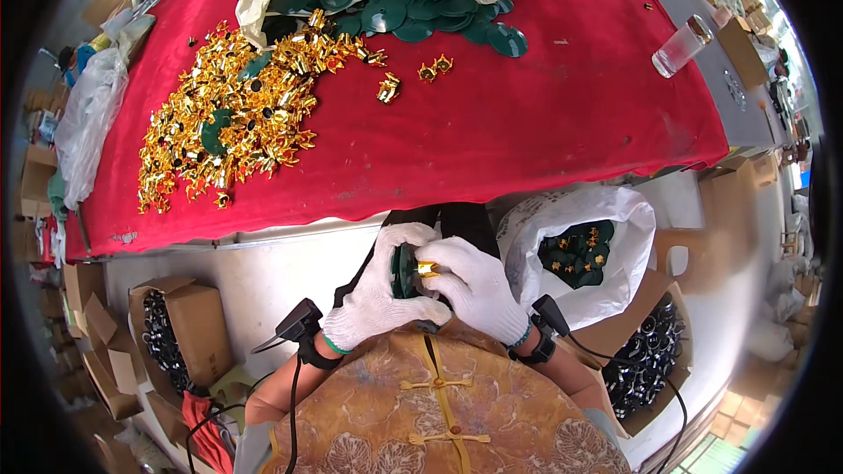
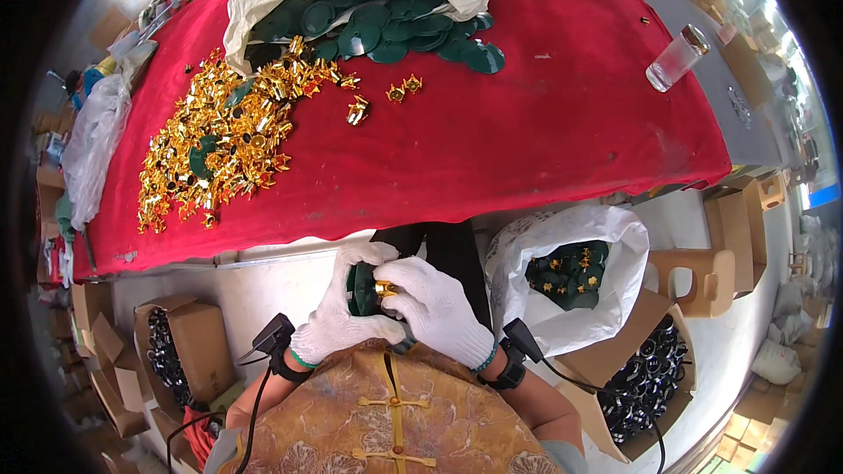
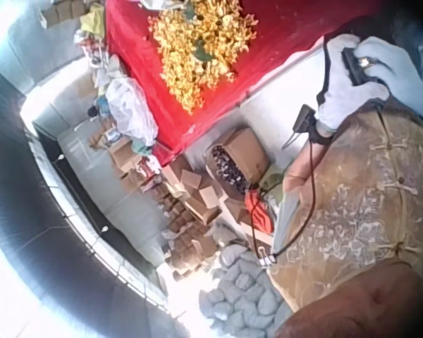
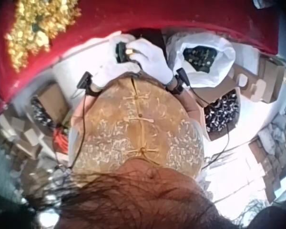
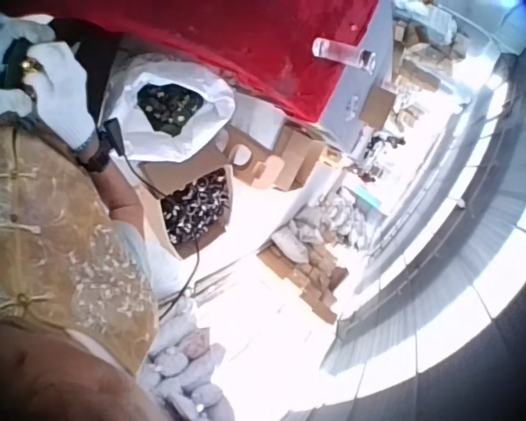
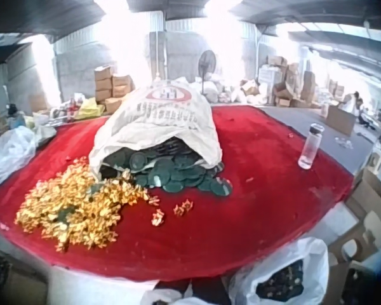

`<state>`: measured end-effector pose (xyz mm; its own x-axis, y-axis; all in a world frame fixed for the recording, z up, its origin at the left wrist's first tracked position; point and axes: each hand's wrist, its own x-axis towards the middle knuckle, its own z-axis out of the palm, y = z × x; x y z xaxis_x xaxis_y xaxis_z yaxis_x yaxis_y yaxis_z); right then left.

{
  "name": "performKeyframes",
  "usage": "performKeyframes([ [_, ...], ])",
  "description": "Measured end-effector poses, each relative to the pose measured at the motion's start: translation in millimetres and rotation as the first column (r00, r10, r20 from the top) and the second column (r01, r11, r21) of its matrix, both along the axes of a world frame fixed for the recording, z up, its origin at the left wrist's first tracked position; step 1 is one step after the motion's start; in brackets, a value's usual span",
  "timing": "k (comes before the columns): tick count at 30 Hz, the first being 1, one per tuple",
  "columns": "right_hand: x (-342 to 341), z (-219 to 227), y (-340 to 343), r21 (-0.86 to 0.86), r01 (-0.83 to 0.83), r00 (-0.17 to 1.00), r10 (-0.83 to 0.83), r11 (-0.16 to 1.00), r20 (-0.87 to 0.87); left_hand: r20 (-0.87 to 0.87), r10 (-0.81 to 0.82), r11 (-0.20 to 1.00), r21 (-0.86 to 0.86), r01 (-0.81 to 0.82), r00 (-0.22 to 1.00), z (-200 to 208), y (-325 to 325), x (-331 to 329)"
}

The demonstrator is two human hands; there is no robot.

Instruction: Manual assembly of small gold-colored components into green plastic housings.

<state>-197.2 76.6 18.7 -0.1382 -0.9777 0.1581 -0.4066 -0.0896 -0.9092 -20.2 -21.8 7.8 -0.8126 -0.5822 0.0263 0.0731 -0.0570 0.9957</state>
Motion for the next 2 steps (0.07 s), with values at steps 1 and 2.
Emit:
performKeyframes([
  [1, 0.5, -0.3, 1.1, 0.02, -0.01, 1.0, 0.01, 1.0, 0.017, 0.048, -0.011, 1.0, 0.025, 0.01, 0.999, 1.0, 0.7, 1.5],
  [2, 1.9, -1.7, 1.9, 0.004, 0.0, 1.0, 0.0, 1.0, 0.012, 0.095, -0.026, 0.998, 0.051, 0.021, 0.995, 3.3, 1.1, 3.2],
])
